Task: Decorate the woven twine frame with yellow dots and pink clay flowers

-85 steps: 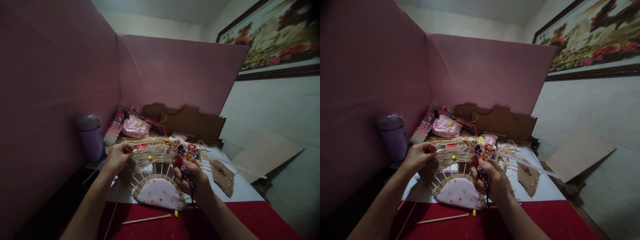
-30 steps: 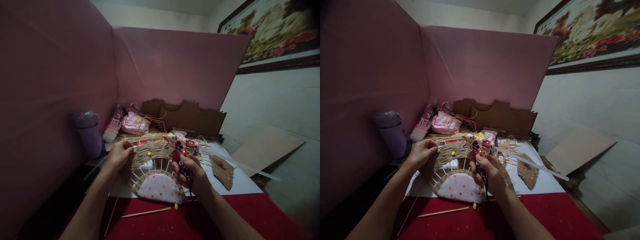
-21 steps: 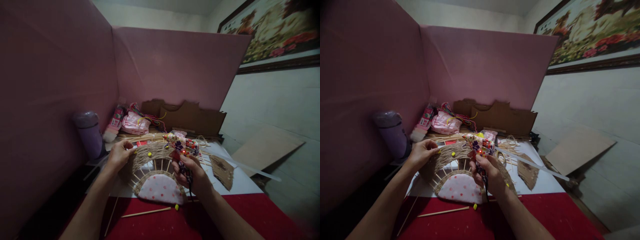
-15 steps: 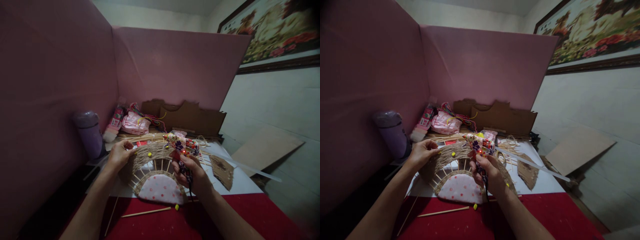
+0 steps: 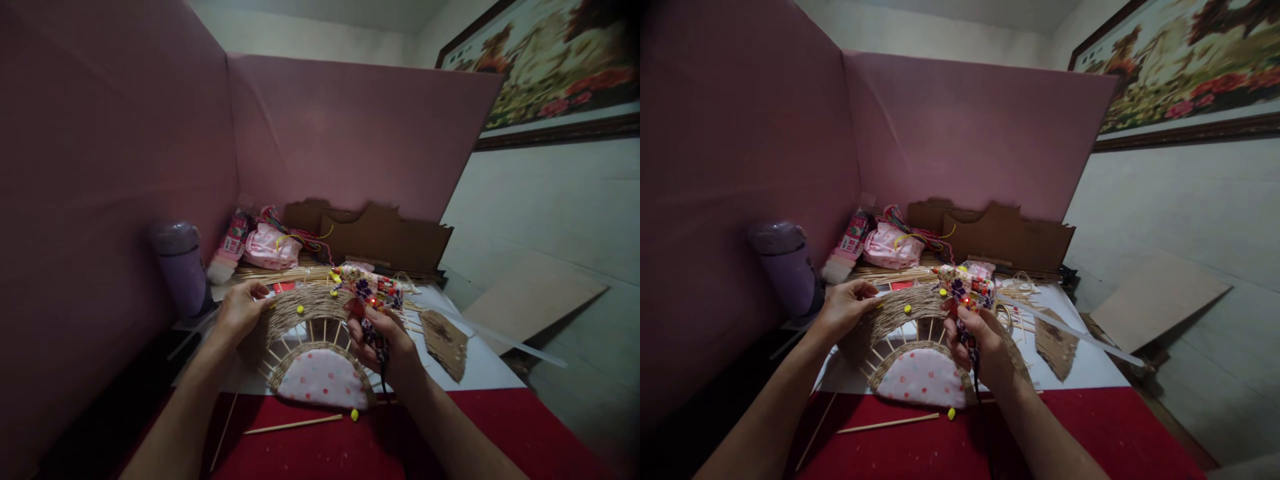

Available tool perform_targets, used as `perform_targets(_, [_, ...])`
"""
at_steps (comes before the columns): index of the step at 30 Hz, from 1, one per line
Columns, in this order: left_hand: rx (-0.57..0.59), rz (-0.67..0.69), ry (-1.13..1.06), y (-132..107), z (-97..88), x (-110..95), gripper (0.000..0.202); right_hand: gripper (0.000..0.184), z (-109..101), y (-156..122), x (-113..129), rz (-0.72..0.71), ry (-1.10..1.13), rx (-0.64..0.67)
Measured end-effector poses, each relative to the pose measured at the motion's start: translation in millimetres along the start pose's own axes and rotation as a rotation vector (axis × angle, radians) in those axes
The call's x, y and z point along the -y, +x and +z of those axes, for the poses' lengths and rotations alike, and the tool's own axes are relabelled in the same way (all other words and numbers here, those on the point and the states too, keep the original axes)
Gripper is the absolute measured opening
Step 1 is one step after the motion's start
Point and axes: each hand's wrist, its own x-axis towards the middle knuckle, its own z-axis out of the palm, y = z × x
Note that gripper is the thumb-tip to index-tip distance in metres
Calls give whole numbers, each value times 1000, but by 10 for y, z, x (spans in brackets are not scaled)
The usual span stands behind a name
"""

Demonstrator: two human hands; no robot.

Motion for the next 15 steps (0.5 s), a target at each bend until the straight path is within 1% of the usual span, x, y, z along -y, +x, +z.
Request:
perform_targets(2, [-8,-15,68,-15,-20,-28,24,25,-13,1,15,11,14,-4])
perform_targets(4, [-77,-18,146,-41,-56,-81,27,25,-25,8,30,24,36,-6])
perform_targets(5, [-141,6,186,-56,-75,-113,27,25,-31,14,36,23,45,-8])
perform_targets(7, [-281,105,243,-89,-98,-178,23,24,-38,30,44,9,52,-13])
perform_targets(8, [-326,147,249,-107,-96,-211,20,24,-39,38,48,0,51,-16])
perform_targets(9, [-345,177,238,-129,-81,-247,19,24,-39,45,52,-7,49,-18])
perform_targets(10, [-326,199,213,-157,-54,-287,18,24,-38,51,57,-10,49,-20])
perform_targets(11, [-262,222,183,-195,-15,-334,18,23,-36,56,63,-13,48,-22])
perform_targets(12, [-155,255,150,-245,35,-390,16,23,-36,60,69,-19,45,-21])
perform_targets(13, [-1,307,124,-311,92,-454,14,23,-39,62,76,-26,41,-22])
perform_targets(14, [198,370,122,-392,154,-524,13,23,-44,64,83,-33,36,-23])
perform_targets(15, [350,420,141,-488,218,-595,11,23,-52,66,89,-38,30,-26])
